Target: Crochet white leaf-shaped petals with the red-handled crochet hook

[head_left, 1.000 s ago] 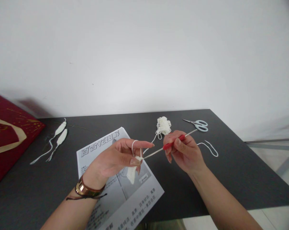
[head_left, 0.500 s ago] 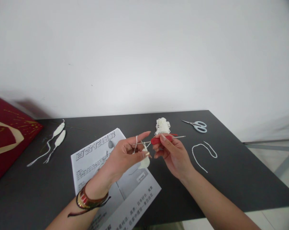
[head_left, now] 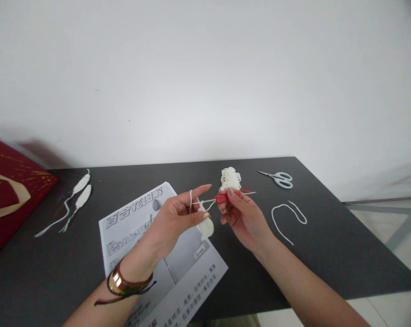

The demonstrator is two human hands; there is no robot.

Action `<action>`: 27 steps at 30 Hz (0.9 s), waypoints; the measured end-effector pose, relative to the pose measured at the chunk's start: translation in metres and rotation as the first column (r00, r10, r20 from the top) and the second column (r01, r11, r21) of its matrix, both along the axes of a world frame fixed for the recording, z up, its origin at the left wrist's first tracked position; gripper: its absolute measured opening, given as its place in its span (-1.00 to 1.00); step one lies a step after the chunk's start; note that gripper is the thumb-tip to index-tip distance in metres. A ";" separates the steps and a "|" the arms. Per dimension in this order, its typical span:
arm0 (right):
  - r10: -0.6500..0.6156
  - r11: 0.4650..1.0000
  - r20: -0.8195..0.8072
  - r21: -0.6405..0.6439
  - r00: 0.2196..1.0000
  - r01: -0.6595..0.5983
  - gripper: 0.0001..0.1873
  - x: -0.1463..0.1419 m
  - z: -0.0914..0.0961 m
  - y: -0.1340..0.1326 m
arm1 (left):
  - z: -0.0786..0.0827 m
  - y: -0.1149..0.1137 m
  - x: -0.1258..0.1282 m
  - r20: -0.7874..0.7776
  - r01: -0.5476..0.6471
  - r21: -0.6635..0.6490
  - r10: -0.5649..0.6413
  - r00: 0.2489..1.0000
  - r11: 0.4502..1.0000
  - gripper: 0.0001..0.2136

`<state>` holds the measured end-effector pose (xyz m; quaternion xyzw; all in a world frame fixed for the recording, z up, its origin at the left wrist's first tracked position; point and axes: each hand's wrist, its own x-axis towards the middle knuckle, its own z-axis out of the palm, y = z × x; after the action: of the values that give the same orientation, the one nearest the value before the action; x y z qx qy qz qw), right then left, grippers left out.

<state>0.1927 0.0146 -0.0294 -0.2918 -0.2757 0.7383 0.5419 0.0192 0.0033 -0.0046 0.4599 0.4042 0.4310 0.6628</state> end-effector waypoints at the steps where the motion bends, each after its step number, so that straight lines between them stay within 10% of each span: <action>1: 0.008 1.000 0.001 -0.003 1.000 -0.008 -0.79 0.000 0.000 0.000 | 0.001 0.000 0.000 0.003 -0.013 -0.004 0.013 1.000 1.000 -0.49; 10: 0.029 0.999 0.013 -0.029 0.999 -0.029 -0.78 -0.002 -0.006 -0.001 | 0.009 -0.001 0.001 -0.024 0.025 -0.033 -0.026 0.999 0.999 -0.26; 27: 0.072 0.997 -0.113 -0.030 0.991 -0.076 -0.80 0.000 -0.004 0.001 | 0.003 -0.006 0.001 0.019 0.078 -0.036 -0.077 0.997 0.996 -0.50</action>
<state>0.1925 0.0156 -0.0334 -0.2489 -0.2430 0.7776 0.5238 0.0200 -0.0024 -0.0014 0.4593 0.3882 0.4014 0.6908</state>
